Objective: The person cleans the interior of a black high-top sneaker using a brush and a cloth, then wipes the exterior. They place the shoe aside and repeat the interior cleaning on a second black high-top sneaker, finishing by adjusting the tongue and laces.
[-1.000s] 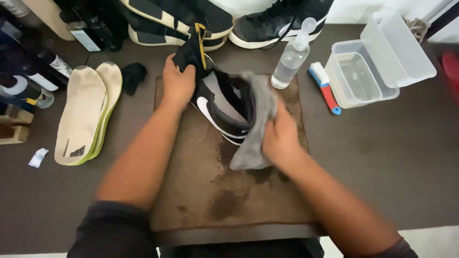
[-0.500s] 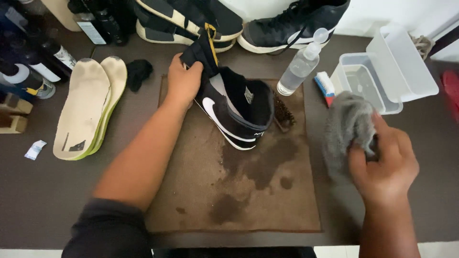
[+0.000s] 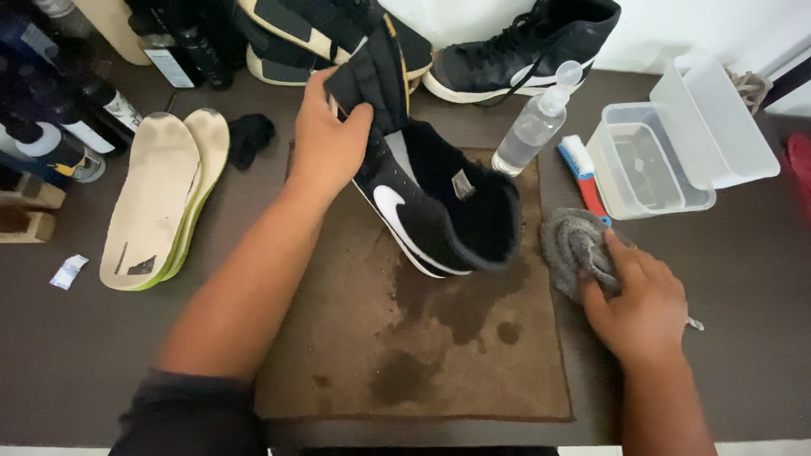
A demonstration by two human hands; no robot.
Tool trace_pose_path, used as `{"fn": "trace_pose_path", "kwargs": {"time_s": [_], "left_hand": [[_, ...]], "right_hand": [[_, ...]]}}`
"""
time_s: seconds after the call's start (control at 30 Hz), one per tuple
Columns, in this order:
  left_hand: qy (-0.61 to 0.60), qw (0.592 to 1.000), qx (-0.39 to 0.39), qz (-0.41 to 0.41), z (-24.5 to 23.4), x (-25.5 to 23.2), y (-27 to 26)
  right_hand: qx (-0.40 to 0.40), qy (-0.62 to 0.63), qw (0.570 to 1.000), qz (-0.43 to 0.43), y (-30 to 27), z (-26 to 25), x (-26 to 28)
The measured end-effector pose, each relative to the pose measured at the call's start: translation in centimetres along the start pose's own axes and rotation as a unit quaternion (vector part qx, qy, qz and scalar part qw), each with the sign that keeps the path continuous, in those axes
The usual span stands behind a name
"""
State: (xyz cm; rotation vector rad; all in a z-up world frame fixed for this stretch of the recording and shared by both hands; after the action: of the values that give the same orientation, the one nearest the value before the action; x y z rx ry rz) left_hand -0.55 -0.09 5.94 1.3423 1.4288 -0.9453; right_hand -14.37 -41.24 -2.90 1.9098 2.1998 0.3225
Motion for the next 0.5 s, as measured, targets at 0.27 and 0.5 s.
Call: {"fn": "trace_pose_path", "kwargs": {"time_s": [0.27, 0.5], "left_hand": [[-0.097, 0.984, 0.032, 0.143, 0.3, -0.1, -1.0], [-0.113, 0.954, 0.036, 0.275, 0.3, 0.4, -1.8]], "right_hand": [[-0.049, 0.019, 0.998, -0.030, -0.3, 0.1, 0.0], [-0.122, -0.182, 0.976, -0.002, -0.6, -0.7, 0.9]]}}
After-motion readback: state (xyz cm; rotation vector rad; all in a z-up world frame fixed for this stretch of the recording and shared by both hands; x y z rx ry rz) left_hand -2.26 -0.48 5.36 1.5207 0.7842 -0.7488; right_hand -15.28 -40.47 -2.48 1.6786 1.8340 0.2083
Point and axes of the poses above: each hand's wrist, its own y-axis towards the middle knuckle, its own z-axis out of the palm, x = y × z, the point moved 1 cm from there along y, towards the middle knuckle, and after that the axes turned 10 degrees about x, right-handed, at the moved point
